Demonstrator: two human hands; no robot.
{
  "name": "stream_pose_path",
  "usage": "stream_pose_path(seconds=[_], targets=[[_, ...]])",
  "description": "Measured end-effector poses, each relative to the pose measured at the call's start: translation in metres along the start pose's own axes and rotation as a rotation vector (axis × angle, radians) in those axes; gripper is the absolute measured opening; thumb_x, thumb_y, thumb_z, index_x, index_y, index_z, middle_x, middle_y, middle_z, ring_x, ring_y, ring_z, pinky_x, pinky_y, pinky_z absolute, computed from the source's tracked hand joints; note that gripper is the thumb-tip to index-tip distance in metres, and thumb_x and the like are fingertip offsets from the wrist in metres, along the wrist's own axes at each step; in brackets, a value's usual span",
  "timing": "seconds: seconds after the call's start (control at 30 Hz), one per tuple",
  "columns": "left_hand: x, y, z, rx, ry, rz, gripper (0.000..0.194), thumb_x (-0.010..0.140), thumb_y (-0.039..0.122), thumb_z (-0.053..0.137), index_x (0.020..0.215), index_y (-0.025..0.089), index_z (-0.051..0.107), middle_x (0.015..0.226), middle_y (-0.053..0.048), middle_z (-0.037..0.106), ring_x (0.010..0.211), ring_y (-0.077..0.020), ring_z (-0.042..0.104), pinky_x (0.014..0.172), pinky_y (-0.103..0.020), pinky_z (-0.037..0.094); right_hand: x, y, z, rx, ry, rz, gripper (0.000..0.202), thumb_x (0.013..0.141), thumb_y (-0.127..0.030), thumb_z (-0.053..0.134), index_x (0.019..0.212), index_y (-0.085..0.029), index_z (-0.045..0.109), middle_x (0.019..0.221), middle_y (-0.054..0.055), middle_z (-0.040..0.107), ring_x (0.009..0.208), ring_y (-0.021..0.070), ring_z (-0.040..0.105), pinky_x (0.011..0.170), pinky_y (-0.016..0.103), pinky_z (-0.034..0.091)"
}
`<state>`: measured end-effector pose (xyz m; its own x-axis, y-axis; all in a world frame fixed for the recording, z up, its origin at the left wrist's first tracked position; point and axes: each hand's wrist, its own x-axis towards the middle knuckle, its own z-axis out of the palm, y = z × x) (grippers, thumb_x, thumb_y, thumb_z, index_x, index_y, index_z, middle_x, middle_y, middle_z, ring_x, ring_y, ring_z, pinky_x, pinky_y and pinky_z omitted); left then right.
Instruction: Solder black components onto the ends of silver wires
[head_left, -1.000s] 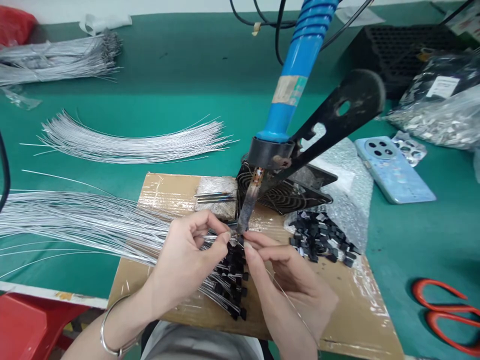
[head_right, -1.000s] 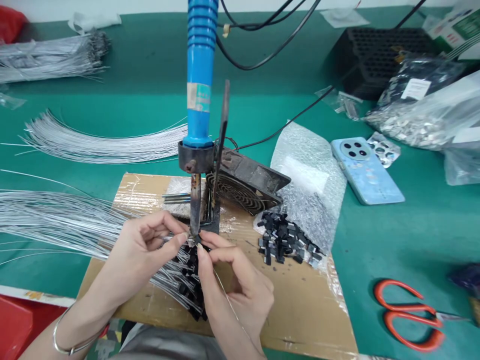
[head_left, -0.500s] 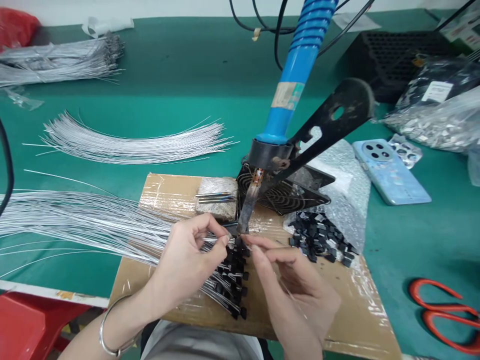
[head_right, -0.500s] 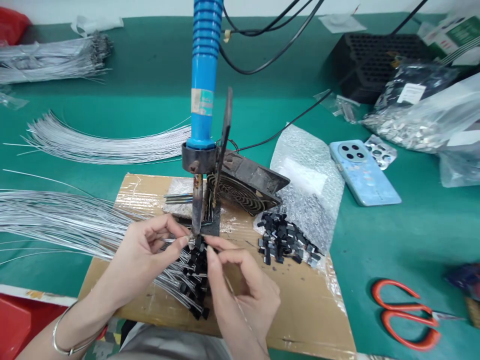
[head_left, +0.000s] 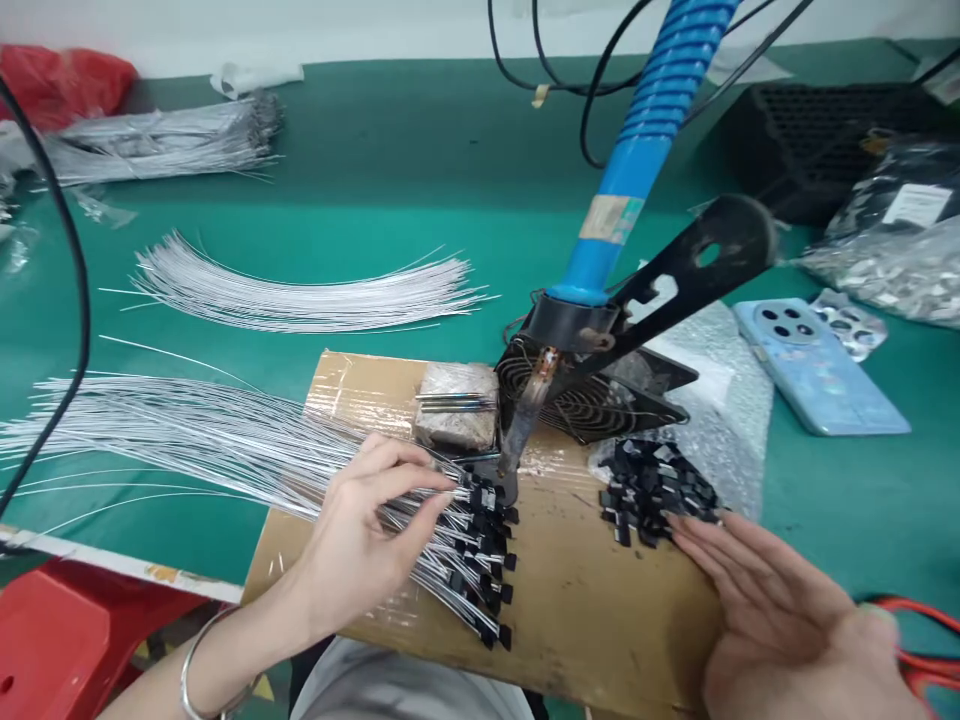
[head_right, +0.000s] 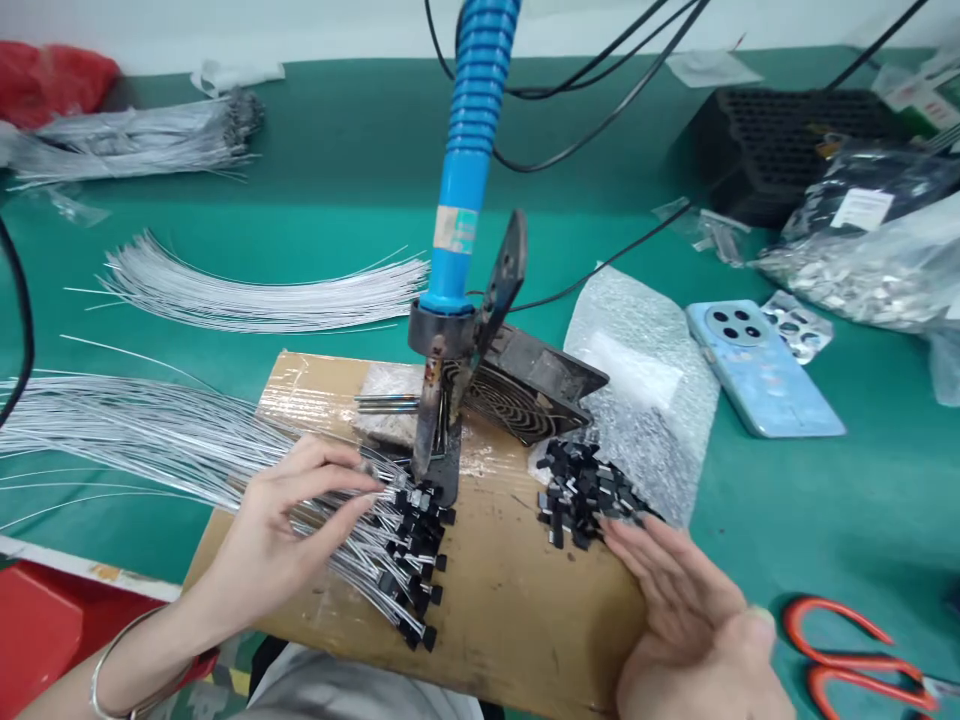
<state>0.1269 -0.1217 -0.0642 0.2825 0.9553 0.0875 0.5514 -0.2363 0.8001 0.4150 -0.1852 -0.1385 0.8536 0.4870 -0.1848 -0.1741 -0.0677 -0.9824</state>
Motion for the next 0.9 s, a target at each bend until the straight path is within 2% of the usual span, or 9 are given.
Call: stream_pose_path(seconds=[0.07,0.17,0.23,0.37,0.43,0.57,0.63,0.77,0.9], targets=[[0.004,-0.007,-0.009,0.091,0.063,0.068,0.015,0.097,0.015,0.066,0.098,0.021,0.080,0.101,-0.007,0.077,0.098,-0.0218,0.068,0.088,-0.036,0.053,0.005,0.010,-0.006,-0.040,0.039,0.009,0.042,0.084,-0.055,0.057,0.068,-0.026,0.082,0.076,0.019,0.078,0.080,0.0400,0.075,0.105,0.069,0.045],[0.026,-0.027,-0.030,0.444,0.153,0.217,0.019,0.102,0.014,0.057,0.102,0.016,0.076,0.103,-0.011,0.077,0.096,-0.0235,0.067,0.090,-0.039,0.052,0.019,0.029,-0.022,-0.082,0.024,-0.039,0.050,0.087,-0.064,0.051,0.071,-0.029,0.082,0.079,0.019,0.080,0.089,0.0428,0.078,0.104,0.068,0.047],[0.051,-0.046,-0.045,0.683,0.101,0.267,0.025,0.105,0.013,0.050,0.109,0.011,0.074,0.111,-0.017,0.076,0.100,-0.0284,0.065,0.090,-0.043,0.051,0.028,0.039,-0.030,-0.090,-0.027,-0.071,0.045,0.082,-0.061,0.053,0.067,-0.030,0.081,0.071,0.019,0.078,0.073,0.0392,0.078,0.090,0.066,0.053],[0.109,-0.083,-0.060,0.786,0.007,0.270,0.027,0.101,0.005,0.046,0.110,0.007,0.072,0.115,-0.024,0.072,0.106,-0.0349,0.064,0.091,-0.049,0.048,0.029,0.042,-0.029,-0.087,-0.051,-0.102,0.041,0.076,-0.059,0.056,0.061,-0.030,0.080,0.066,0.019,0.076,0.058,0.0333,0.074,0.072,0.062,0.056],[0.131,-0.097,-0.060,0.800,-0.034,0.272,0.025,0.100,0.004,0.047,0.102,0.009,0.071,0.104,-0.019,0.072,0.100,-0.0308,0.066,0.091,-0.046,0.049,0.021,0.036,-0.023,-0.090,-0.024,-0.118,0.040,0.080,-0.058,0.060,0.061,-0.029,0.079,0.073,0.018,0.078,0.059,0.0314,0.074,0.073,0.060,0.058],[0.148,-0.111,-0.057,0.776,-0.059,0.264,0.017,0.102,0.030,0.066,0.102,0.013,0.070,0.102,-0.007,0.071,0.095,-0.0221,0.069,0.091,-0.043,0.056,0.011,0.030,-0.019,-0.055,-0.066,-0.144,0.034,0.082,-0.054,0.067,0.063,-0.029,0.078,0.077,0.015,0.078,0.060,0.0275,0.074,0.067,0.053,0.060],[0.148,-0.113,-0.058,0.740,-0.035,0.251,0.021,0.102,0.034,0.068,0.103,0.013,0.070,0.104,-0.006,0.072,0.096,-0.0218,0.070,0.092,-0.044,0.058,0.012,0.032,-0.020,-0.050,-0.105,-0.139,0.033,0.083,-0.054,0.068,0.065,-0.029,0.079,0.078,0.015,0.078,0.061,0.0265,0.075,0.065,0.049,0.060],[0.145,-0.112,-0.070,0.621,0.094,0.211,0.017,0.103,0.022,0.058,0.099,0.014,0.072,0.103,-0.011,0.076,0.100,-0.0253,0.071,0.097,-0.045,0.054,0.016,0.033,-0.022,-0.055,-0.123,-0.150,0.036,0.084,-0.055,0.069,0.065,-0.025,0.078,0.076,0.014,0.078,0.058,0.0243,0.074,0.061,0.044,0.061],[0.148,-0.110,-0.081,0.428,0.188,0.156,0.017,0.098,0.027,0.060,0.094,0.017,0.072,0.094,-0.010,0.080,0.087,-0.0228,0.073,0.083,-0.035,0.056,0.013,0.027,-0.018,-0.113,-0.159,-0.130,0.039,0.084,-0.054,0.068,0.069,-0.019,0.074,0.076,0.009,0.077,0.061,0.0233,0.073,0.064,0.042,0.062]])
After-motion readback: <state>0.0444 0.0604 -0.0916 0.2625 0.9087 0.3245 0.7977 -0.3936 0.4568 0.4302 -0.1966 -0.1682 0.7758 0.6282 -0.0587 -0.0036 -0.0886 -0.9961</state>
